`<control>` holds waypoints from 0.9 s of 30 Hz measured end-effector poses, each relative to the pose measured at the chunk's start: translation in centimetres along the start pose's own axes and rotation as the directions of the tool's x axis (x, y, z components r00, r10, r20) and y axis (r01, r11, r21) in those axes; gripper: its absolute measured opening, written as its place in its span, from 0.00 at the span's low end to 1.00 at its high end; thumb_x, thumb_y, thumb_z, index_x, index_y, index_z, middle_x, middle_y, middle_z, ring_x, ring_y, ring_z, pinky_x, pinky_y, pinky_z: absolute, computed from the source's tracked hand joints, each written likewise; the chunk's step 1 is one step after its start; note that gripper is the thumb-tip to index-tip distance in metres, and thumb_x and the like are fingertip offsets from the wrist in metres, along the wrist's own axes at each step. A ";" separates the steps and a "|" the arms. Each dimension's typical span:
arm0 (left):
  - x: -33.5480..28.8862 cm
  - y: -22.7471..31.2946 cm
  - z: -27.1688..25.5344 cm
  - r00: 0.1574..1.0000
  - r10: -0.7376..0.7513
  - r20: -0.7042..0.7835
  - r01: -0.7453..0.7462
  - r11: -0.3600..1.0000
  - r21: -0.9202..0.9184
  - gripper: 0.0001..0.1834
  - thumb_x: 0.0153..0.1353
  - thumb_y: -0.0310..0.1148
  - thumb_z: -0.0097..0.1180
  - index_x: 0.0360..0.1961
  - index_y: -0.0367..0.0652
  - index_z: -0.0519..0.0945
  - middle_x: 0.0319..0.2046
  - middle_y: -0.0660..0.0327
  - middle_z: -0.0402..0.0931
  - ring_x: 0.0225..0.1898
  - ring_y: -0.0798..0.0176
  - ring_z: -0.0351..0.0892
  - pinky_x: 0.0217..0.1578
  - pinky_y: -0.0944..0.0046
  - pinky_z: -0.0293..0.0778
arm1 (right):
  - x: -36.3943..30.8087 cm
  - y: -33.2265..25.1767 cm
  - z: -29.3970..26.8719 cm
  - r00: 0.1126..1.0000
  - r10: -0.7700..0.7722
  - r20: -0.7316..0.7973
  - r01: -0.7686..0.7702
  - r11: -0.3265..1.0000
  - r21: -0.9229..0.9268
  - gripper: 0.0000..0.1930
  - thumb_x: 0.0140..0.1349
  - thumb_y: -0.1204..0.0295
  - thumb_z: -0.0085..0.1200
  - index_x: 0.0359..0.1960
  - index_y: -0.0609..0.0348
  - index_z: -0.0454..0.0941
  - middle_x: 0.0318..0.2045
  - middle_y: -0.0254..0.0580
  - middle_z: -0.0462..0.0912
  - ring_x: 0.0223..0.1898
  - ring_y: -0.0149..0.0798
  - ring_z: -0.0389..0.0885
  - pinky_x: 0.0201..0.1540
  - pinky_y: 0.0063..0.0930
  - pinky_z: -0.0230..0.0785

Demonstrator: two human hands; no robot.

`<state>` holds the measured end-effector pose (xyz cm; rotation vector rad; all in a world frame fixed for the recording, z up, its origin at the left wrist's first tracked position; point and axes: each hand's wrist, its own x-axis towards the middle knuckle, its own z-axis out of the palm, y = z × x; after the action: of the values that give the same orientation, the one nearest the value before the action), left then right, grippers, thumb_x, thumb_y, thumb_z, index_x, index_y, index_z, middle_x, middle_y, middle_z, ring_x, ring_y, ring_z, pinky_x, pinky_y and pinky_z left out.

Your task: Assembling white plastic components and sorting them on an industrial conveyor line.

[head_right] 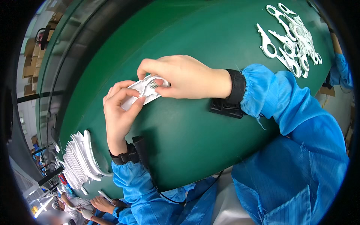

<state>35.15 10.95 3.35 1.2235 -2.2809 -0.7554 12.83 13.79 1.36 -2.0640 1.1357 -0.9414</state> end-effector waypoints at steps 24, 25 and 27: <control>0.6 4.3 0.8 0.961 -0.276 -0.017 0.273 0.938 0.215 0.23 0.45 0.33 0.69 0.42 0.41 0.74 0.35 0.53 0.79 0.36 0.46 0.80 0.40 0.53 0.73 | 2.2 1.4 0.1 0.952 0.072 0.296 -0.030 0.989 -0.144 0.23 0.45 0.69 0.64 0.45 0.54 0.73 0.39 0.38 0.79 0.42 0.44 0.80 0.40 0.37 0.73; 0.7 4.3 0.7 0.961 -0.276 -0.018 0.273 0.937 0.216 0.23 0.45 0.33 0.69 0.42 0.41 0.74 0.35 0.53 0.79 0.36 0.46 0.80 0.40 0.53 0.73 | 2.0 1.4 0.4 0.956 0.067 0.287 -0.024 0.988 -0.151 0.22 0.45 0.69 0.65 0.45 0.53 0.73 0.38 0.38 0.80 0.42 0.44 0.80 0.40 0.38 0.73; 1.3 4.3 0.4 0.911 -0.387 0.141 0.332 0.893 0.303 0.19 0.47 0.34 0.68 0.41 0.40 0.80 0.30 0.50 0.82 0.34 0.46 0.82 0.36 0.52 0.76 | 2.1 1.3 -0.1 0.949 0.080 0.305 -0.035 0.988 -0.150 0.21 0.46 0.68 0.65 0.44 0.54 0.74 0.38 0.38 0.80 0.41 0.44 0.80 0.39 0.37 0.73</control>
<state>31.56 11.92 6.00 1.8145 -2.4068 -0.7318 12.99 11.34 1.03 -2.1844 1.1117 -0.4942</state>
